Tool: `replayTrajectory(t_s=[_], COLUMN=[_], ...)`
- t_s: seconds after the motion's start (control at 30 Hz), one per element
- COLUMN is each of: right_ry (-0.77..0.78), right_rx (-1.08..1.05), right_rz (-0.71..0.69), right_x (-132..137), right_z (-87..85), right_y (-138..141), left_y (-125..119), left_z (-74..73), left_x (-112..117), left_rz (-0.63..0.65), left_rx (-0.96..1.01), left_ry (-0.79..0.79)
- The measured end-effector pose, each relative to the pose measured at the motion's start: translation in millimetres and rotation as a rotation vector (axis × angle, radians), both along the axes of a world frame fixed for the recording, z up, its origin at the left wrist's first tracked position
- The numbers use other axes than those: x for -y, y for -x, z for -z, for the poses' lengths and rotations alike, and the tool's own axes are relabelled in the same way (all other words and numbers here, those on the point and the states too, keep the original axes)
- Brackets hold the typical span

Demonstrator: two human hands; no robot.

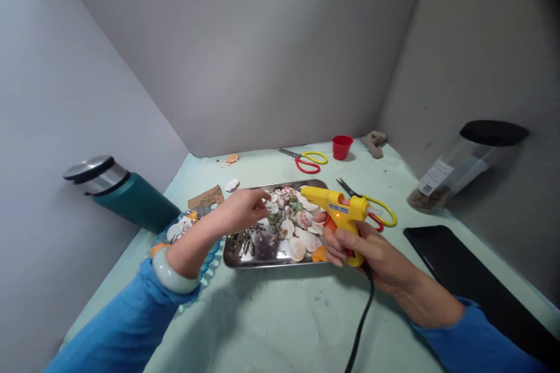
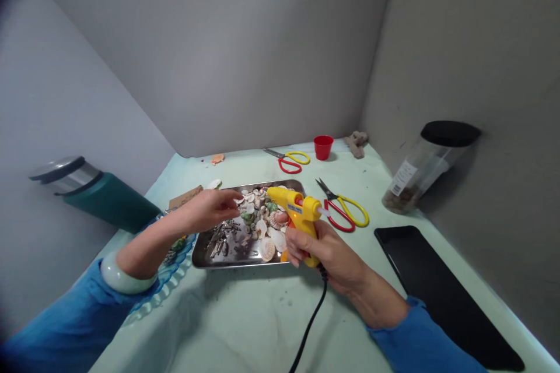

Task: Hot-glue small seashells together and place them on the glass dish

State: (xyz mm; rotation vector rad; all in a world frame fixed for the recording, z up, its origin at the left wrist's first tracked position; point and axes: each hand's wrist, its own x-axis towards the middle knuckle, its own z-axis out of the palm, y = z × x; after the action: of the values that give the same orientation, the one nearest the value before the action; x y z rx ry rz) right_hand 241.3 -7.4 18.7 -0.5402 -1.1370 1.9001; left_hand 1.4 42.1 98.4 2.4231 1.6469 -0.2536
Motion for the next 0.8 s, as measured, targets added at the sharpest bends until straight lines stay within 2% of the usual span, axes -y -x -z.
replayTrajectory(t_s=[0.1, 0.23, 0.33, 0.43, 0.57, 0.7, 0.8], right_ry=[-0.005, -0.021, -0.030, -0.024, -0.031, -0.039, -0.052], right_rx=[0.011, 0.009, 0.010, 0.000, 0.025, 0.019, 0.023], right_rz=[0.004, 0.010, 0.012, 0.014, 0.022, 0.020, 0.016], right_x=[1, 0, 0, 1, 2, 2, 3], right_z=[0.4, 0.4, 0.0, -0.3, -0.4, 1.2, 3.2], right_y=[0, 0, 1, 1, 1, 1, 1], left_y=[5, 12, 13, 17, 31, 43, 35], left_z=[17.7, 47.0, 57.0, 53.8, 37.7, 24.9, 27.5], left_x=[6, 14, 16, 18, 23, 33, 43], left_rz=[0.051, 0.063, 0.056, 0.022, -0.116, -0.359, -0.516], left_rx=[-0.032, -0.094, -0.082, -0.005, 0.221, 0.604, 0.981], left_ry=[0.040, 0.012, -0.016, -0.027, -0.043, -0.046, 0.026])
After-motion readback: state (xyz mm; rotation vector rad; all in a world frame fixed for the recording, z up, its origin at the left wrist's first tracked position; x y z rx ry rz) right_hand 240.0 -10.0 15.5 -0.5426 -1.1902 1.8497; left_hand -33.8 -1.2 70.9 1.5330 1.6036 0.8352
